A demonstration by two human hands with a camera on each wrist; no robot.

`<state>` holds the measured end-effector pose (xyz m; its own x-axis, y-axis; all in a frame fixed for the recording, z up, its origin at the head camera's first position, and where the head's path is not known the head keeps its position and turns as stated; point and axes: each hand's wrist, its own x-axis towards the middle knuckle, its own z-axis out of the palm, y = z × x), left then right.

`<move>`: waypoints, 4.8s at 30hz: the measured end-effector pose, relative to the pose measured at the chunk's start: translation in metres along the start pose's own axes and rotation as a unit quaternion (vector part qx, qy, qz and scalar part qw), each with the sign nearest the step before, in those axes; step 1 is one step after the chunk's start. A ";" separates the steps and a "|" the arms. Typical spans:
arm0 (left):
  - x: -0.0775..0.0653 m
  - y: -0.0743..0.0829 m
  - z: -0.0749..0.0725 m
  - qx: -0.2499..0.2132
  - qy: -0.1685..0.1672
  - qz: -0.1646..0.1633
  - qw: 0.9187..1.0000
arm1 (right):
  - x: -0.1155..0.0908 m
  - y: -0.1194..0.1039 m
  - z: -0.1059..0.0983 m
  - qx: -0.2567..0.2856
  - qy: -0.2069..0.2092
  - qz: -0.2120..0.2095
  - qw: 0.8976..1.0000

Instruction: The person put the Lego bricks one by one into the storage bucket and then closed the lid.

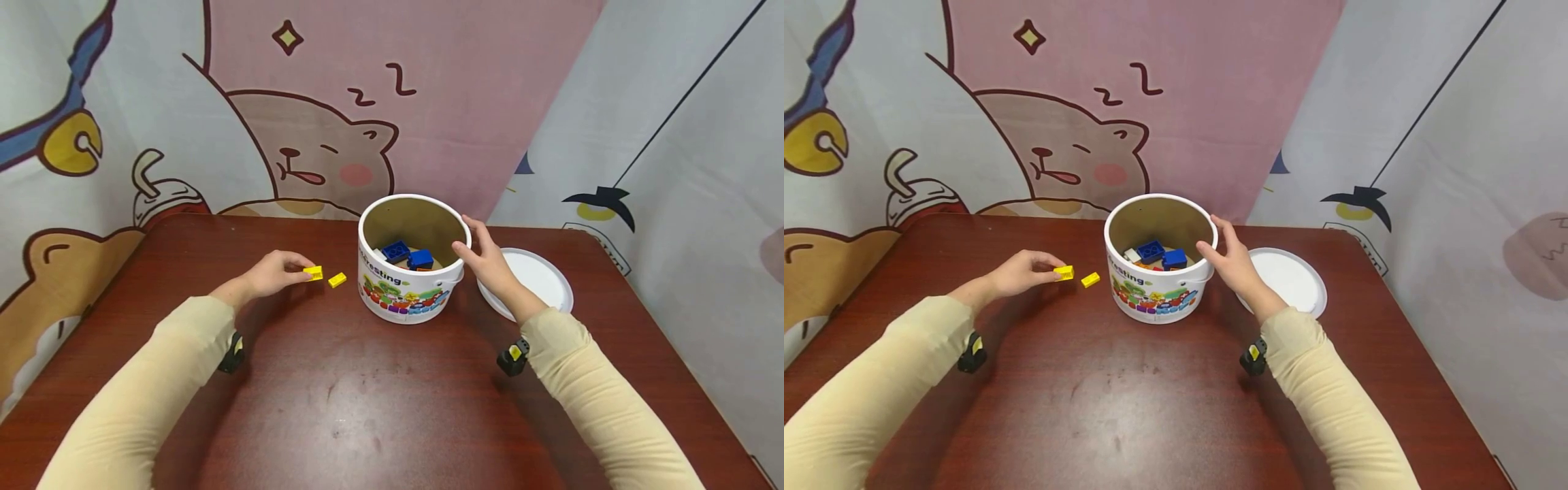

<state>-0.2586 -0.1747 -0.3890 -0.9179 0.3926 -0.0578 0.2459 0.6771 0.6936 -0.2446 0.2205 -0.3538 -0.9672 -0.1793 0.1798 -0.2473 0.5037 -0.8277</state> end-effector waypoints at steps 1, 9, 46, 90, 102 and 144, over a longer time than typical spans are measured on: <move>0.001 0.001 -0.001 -0.002 0.004 -0.002 1.000 | 0.000 0.000 0.000 0.001 0.000 0.001 1.000; 0.004 0.015 -0.018 -0.016 0.031 -0.012 0.999 | -0.002 -0.003 -0.001 0.007 -0.002 0.005 1.000; 0.038 0.124 -0.040 -0.077 0.050 0.062 0.994 | 0.000 -0.003 0.000 0.012 -0.001 0.008 1.000; 0.054 0.114 -0.018 -0.143 0.146 0.029 0.979 | 0.000 -0.001 -0.001 0.020 0.006 -0.002 1.000; 0.040 0.045 0.003 -0.155 0.091 -0.026 0.983 | 0.002 0.000 0.001 0.031 0.002 0.003 1.000; 0.026 0.017 0.027 -0.043 0.015 -0.012 0.999 | -0.001 -0.002 0.003 0.038 0.010 0.002 0.999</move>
<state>-0.2696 -0.1362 -0.3976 -0.9324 0.3571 -0.0553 0.1964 0.6294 0.7519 -0.2427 0.2170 -0.3541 -0.9693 -0.1603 0.1863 -0.2390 0.4384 -0.8664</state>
